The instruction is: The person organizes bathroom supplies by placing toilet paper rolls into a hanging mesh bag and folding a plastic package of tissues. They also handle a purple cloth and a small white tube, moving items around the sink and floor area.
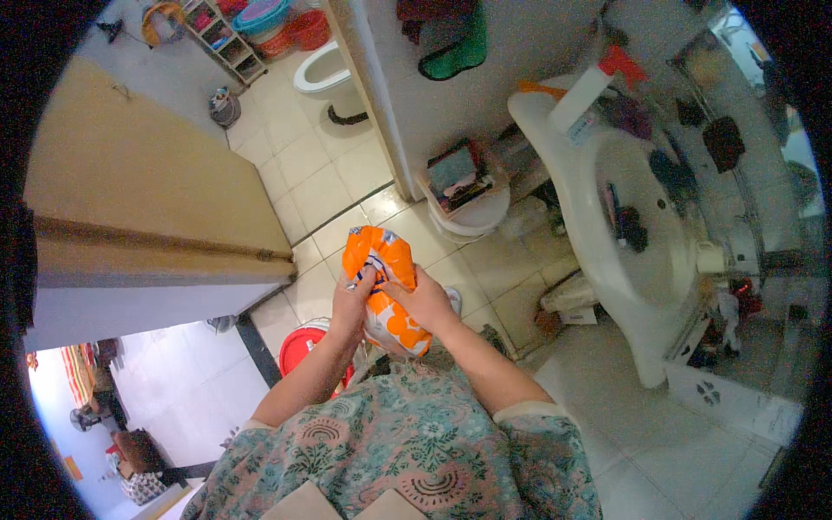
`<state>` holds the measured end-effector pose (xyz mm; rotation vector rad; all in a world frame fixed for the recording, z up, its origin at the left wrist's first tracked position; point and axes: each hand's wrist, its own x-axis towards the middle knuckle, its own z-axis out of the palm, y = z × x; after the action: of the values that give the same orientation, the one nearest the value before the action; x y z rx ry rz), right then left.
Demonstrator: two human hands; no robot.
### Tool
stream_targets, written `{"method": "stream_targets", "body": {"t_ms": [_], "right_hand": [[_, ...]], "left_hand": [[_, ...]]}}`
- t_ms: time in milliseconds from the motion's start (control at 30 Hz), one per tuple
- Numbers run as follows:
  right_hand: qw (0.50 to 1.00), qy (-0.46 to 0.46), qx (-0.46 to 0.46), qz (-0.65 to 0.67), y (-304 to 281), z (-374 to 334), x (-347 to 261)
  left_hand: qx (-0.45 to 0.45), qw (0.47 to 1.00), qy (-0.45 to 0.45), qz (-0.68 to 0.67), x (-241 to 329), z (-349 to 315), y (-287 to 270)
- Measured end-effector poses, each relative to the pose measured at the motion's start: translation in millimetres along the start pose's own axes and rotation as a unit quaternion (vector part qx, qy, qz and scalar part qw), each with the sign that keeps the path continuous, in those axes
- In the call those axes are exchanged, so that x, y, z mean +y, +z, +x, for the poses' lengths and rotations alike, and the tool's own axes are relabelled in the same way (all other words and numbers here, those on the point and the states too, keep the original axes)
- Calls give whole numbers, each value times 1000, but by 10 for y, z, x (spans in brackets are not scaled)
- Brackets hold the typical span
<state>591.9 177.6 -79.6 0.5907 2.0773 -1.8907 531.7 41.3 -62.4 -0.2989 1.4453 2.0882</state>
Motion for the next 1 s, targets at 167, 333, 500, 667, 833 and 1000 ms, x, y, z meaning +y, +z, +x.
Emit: {"method": "stream_targets", "body": {"t_ms": [167,333,500,667,833,1000], "right_hand": [[982,28,98,159,10,-239,168],[928,-2,55,370,71,-315,72],[895,-49,76,436,-74,-364,30],[895,-62,120,425,-205,-378,-105],[907,-76,196,366,-360,-359,-173],[938,-146,250,191,-399,-448,-345]], "left_hand": [[77,982,169,-20,80,244,-35],[23,989,147,-6,11,26,310],[-132,985,-83,-76,180,-281,399],[-176,966,-132,-132,43,-294,338],[-140,986,-56,64,-36,-251,339],[-59,970,99,214,244,-437,377]]}}
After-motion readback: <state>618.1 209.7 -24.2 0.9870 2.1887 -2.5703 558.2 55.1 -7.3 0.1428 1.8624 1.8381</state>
